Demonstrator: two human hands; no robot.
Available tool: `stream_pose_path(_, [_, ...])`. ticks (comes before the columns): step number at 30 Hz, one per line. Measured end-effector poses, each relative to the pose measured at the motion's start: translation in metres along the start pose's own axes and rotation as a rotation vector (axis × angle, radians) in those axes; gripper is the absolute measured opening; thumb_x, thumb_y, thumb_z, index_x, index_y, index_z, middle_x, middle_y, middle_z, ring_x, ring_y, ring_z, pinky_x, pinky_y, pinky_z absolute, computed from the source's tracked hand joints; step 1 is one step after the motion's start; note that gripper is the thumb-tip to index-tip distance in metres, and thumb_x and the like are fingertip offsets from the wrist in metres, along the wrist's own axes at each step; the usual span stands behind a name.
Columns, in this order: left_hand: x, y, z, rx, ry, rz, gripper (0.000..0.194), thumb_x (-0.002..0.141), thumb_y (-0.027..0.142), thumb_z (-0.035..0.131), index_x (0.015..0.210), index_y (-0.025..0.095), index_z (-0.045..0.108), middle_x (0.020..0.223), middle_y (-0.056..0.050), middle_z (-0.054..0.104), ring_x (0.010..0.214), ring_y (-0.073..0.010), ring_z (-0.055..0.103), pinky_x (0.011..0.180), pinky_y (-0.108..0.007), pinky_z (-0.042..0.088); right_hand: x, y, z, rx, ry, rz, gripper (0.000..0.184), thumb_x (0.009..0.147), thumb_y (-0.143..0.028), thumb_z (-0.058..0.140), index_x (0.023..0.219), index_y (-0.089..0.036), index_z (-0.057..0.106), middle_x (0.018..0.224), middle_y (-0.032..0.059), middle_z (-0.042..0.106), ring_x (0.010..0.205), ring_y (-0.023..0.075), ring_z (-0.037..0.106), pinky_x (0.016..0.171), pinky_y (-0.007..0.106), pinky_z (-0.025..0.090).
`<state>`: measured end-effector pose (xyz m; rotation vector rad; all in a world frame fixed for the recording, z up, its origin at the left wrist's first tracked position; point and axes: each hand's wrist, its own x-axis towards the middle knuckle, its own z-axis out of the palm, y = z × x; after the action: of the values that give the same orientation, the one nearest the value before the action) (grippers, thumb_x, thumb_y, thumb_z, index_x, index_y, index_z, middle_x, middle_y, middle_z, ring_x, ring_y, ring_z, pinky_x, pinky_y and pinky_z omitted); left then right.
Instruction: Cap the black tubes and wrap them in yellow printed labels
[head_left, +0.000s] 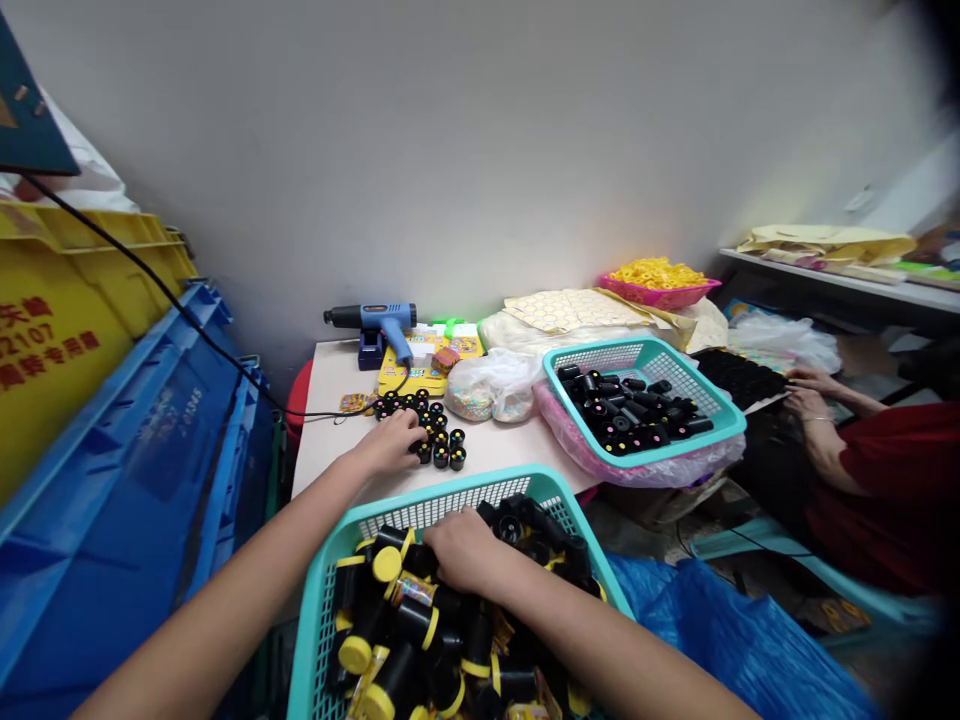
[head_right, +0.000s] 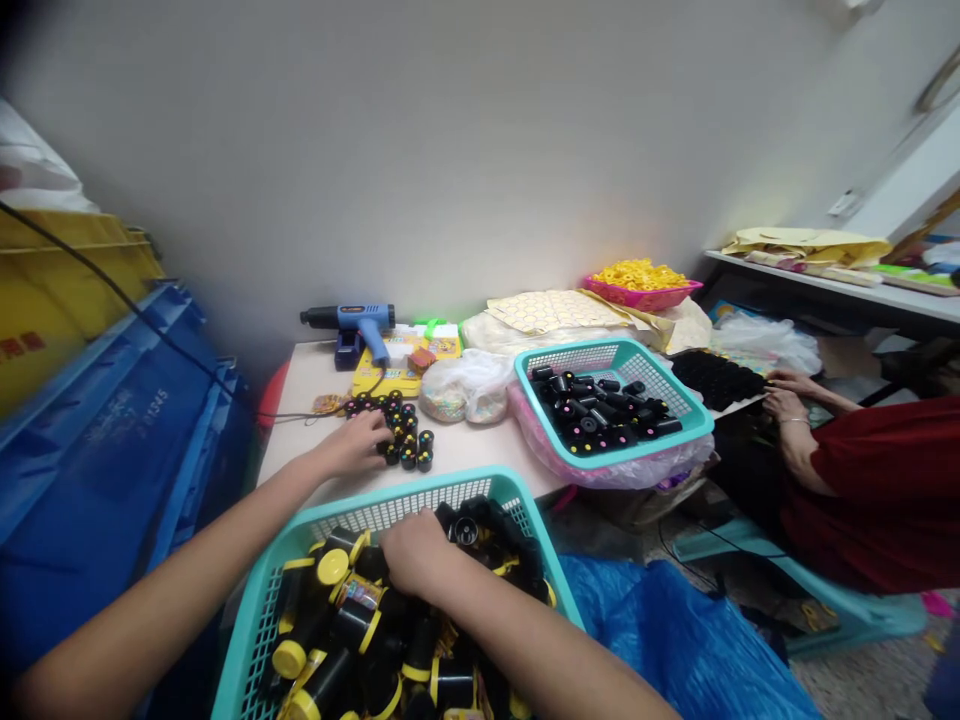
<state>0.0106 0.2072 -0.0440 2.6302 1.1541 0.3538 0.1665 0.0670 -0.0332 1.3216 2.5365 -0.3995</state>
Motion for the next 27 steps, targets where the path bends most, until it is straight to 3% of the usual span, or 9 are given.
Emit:
stream_pose_path(4, [0.000,-0.001,-0.001,0.017,-0.016,0.031,0.009,0.072,0.025,0.062,0.079,0.020,0.063,0.099,-0.008,0.055,0.095,-0.0250,0.048,0.087,-0.039,0.039,0.002,-0.001,-0.002,0.037,-0.010,0.004,0.031,0.073,-0.019,0.064,0.102,-0.009,0.066,0.106,0.0185,0.069,0.097,0.0307,0.064,0.080,0.039,0.048])
stream_pose_path(8, [-0.002,0.001,-0.004,-0.021,-0.027,0.049,0.008,0.075,0.026,0.058,0.070,0.020,0.060,0.104,-0.008,0.060,0.100,-0.0241,0.050,0.091,-0.037,0.038,-0.005,0.004,-0.004,0.111,0.010,-0.018,0.029,0.075,-0.017,0.059,0.104,-0.015,0.066,0.095,0.0121,0.072,0.088,0.0271,0.067,0.071,0.033,0.048])
stream_pose_path(12, [-0.008,0.001,-0.008,-0.073,-0.049,0.013,0.010,0.076,0.027,0.055,0.069,0.020,0.057,0.081,-0.004,0.064,0.085,-0.0211,0.056,0.081,-0.032,0.041,-0.023,0.016,-0.013,0.171,0.100,-0.017,0.032,0.077,-0.007,0.051,0.105,-0.014,0.065,0.099,0.0129,0.070,0.091,0.0234,0.065,0.072,0.029,0.045])
stream_pose_path(15, [-0.017,0.000,-0.014,-0.110,-0.042,-0.048,0.009,0.077,0.026,0.052,0.070,0.020,0.054,0.073,-0.001,0.062,0.071,-0.0181,0.056,0.068,-0.028,0.042,-0.036,0.026,-0.024,0.239,0.184,-0.004,0.022,0.082,-0.011,0.049,0.095,-0.014,0.067,0.094,0.0110,0.069,0.086,0.0206,0.063,0.070,0.027,0.042])
stream_pose_path(18, [-0.032,0.008,-0.025,-0.138,0.040,-0.107,0.005,0.079,0.023,0.047,0.076,0.020,0.050,0.077,-0.001,0.059,0.073,-0.0176,0.055,0.067,-0.028,0.043,-0.042,0.035,-0.035,0.704,0.297,-0.012,0.023,0.088,-0.029,0.050,0.088,-0.014,0.068,0.079,0.0046,0.067,0.073,0.0165,0.059,0.065,0.026,0.041])
stream_pose_path(20, [-0.046,0.020,-0.035,-0.154,0.129,-0.146,0.007,0.083,0.024,0.042,0.085,0.020,0.048,0.085,-0.003,0.058,0.081,-0.0188,0.056,0.073,-0.031,0.044,-0.043,0.038,-0.041,1.111,0.386,-0.054,0.027,0.086,-0.038,0.056,0.090,-0.015,0.071,0.083,0.0031,0.066,0.077,0.0151,0.058,0.069,0.026,0.042])
stream_pose_path(23, [-0.075,0.050,-0.044,-0.190,0.233,-0.194,0.020,0.089,0.028,0.035,0.105,0.019,0.042,0.100,-0.007,0.056,0.092,-0.0204,0.057,0.080,-0.035,0.047,-0.042,0.034,-0.049,1.527,0.486,-0.067,0.029,0.077,-0.042,0.069,0.092,-0.017,0.073,0.089,0.0018,0.064,0.076,0.0111,0.055,0.069,0.023,0.042])
stream_pose_path(27, [-0.118,0.091,-0.039,-0.479,0.330,-0.261,0.045,0.088,0.038,0.047,0.128,0.020,0.035,0.116,-0.010,0.056,0.104,-0.0220,0.059,0.083,-0.035,0.051,-0.038,0.014,-0.054,1.988,0.382,-0.039,0.035,0.062,-0.039,0.081,0.086,-0.016,0.069,0.070,-0.0027,0.061,0.054,0.0056,0.049,0.053,0.020,0.038])
